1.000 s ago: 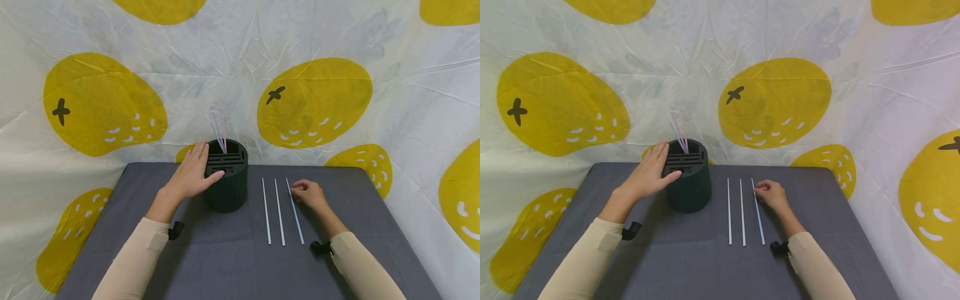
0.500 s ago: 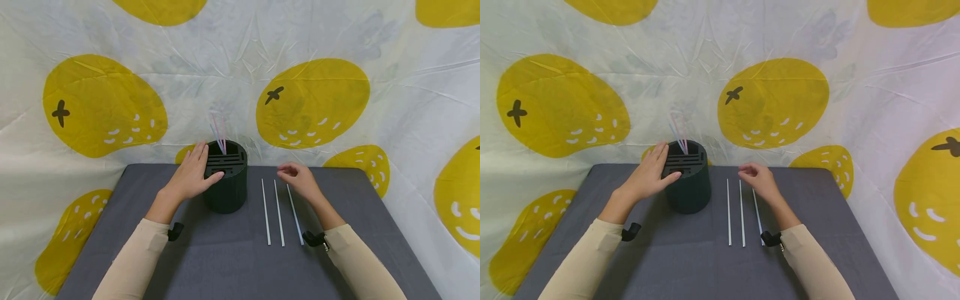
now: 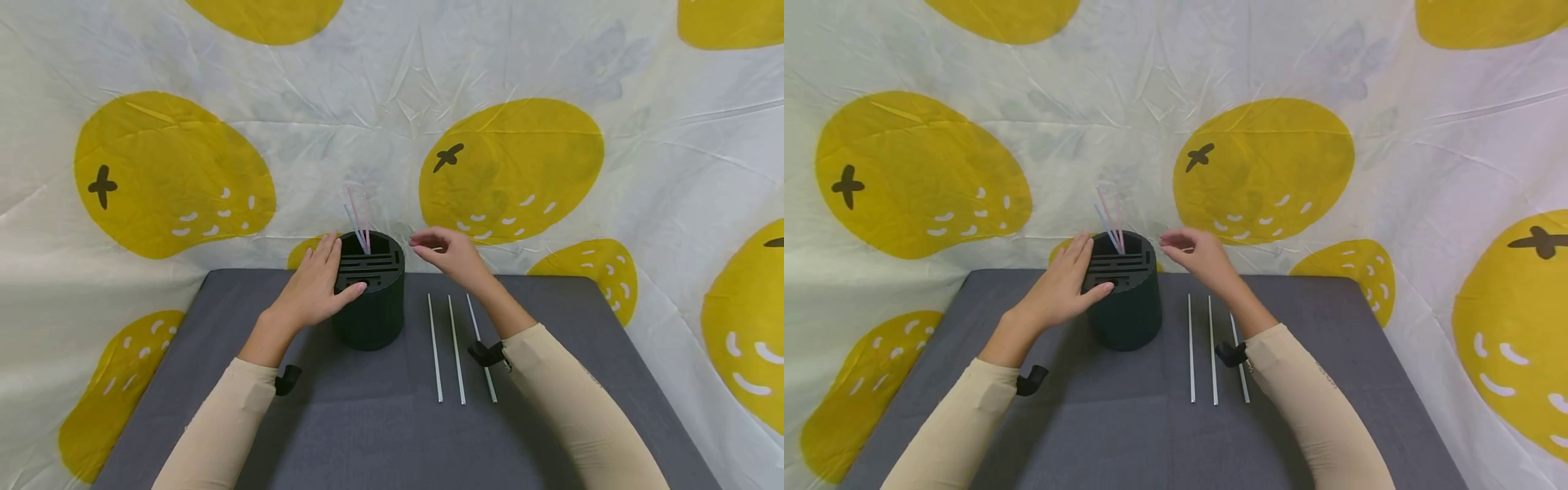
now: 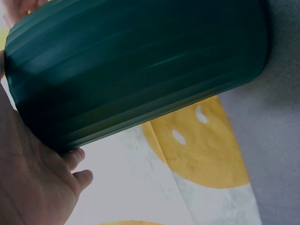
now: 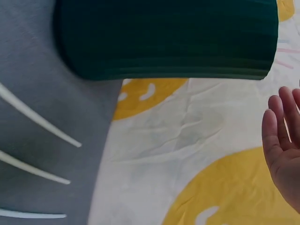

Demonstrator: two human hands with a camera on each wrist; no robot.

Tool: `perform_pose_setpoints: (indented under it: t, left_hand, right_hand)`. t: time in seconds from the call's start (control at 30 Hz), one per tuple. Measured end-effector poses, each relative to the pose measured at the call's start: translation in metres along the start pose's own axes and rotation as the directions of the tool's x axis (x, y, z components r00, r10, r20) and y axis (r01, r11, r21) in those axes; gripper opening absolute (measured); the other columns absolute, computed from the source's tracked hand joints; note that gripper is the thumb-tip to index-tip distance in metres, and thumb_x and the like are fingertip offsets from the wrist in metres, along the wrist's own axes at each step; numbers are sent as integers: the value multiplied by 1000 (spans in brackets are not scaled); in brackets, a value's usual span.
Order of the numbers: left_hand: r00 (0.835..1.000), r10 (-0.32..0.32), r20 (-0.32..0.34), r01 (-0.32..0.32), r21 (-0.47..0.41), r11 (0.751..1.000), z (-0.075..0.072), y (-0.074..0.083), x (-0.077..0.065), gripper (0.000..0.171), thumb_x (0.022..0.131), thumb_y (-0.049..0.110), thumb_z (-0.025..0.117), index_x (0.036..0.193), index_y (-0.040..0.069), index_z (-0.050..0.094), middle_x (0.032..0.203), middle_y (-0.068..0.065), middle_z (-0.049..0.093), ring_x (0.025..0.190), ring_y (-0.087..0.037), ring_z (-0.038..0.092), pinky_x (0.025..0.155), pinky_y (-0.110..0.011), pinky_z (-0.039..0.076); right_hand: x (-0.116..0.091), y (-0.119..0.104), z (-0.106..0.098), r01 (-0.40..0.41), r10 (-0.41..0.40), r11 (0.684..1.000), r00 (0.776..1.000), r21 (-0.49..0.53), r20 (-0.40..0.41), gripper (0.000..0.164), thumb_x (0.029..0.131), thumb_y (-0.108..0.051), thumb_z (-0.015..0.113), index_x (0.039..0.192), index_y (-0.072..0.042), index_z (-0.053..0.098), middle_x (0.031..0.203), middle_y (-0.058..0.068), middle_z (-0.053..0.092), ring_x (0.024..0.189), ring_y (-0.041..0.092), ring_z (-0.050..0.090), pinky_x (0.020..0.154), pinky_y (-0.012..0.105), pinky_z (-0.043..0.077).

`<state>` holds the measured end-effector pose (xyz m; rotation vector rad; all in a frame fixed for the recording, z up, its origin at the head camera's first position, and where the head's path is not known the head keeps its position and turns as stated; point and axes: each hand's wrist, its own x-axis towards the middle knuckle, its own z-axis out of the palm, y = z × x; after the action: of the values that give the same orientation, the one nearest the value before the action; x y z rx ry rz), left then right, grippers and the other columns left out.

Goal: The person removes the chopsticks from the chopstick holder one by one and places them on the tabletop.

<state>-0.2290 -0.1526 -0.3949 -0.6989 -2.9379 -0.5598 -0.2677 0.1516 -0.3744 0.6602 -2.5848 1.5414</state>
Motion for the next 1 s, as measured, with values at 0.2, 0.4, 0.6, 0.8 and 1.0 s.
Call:
perform_pose_setpoints:
  t: [0.2, 0.4, 0.6, 0.8, 1.0]
  left_hand:
    - [1000, -4, 1, 4, -11, 1000, 2, -2, 1, 107, 98, 78, 37, 165, 0, 9, 174, -15, -1, 162, -33, 1, 129, -59, 6]
    - [1000, -5, -4, 5, -17, 1000, 2, -2, 1, 107, 97, 79, 36, 165, 1, 10, 175, -13, 0, 162, -30, 1, 129, -58, 8]
    - [1000, 3, -9, -3, -20, 1000, 2, -1, 1, 106, 97, 79, 36, 165, 1, 11, 174, -14, 2, 162, -30, 2, 129, -59, 8]
    - [1000, 10, -4, -10, -24, 1000, 1, -1, 1, 106, 98, 78, 36, 165, 1, 10, 174, -14, 1, 162, -29, 0, 129, -59, 8]
    - [1000, 12, -2, -13, -20, 1000, 0, 0, 0, 106, 98, 78, 37, 165, 0, 9, 174, -14, 0, 162, -31, 1, 129, -59, 8]
  right_hand:
    - [24, -15, 11, 34, -31, 999, 997, -38, 74, 30, 99, -18, 71, 128, -8, 72, 122, 10, 75, 111, 24, 72, 96, 43, 59]
    - [46, -29, 21, 71, -59, 993, 989, -91, 136, 34, 100, -23, 71, 131, -10, 71, 122, 9, 75, 113, 21, 71, 99, 41, 57]
    - [61, -39, 31, 96, -68, 987, 976, -132, 205, 37, 100, -21, 70, 135, -7, 68, 125, 10, 74, 116, 22, 70, 104, 40, 55]
    - [70, -43, 37, 86, -47, 985, 969, -151, 244, 36, 100, -16, 70, 135, -7, 67, 125, 10, 73, 116, 24, 69, 105, 41, 54]
    - [75, -44, 41, 73, -21, 979, 965, -189, 260, 34, 100, -18, 71, 133, -9, 69, 126, 10, 73, 118, 24, 69, 106, 40, 53]
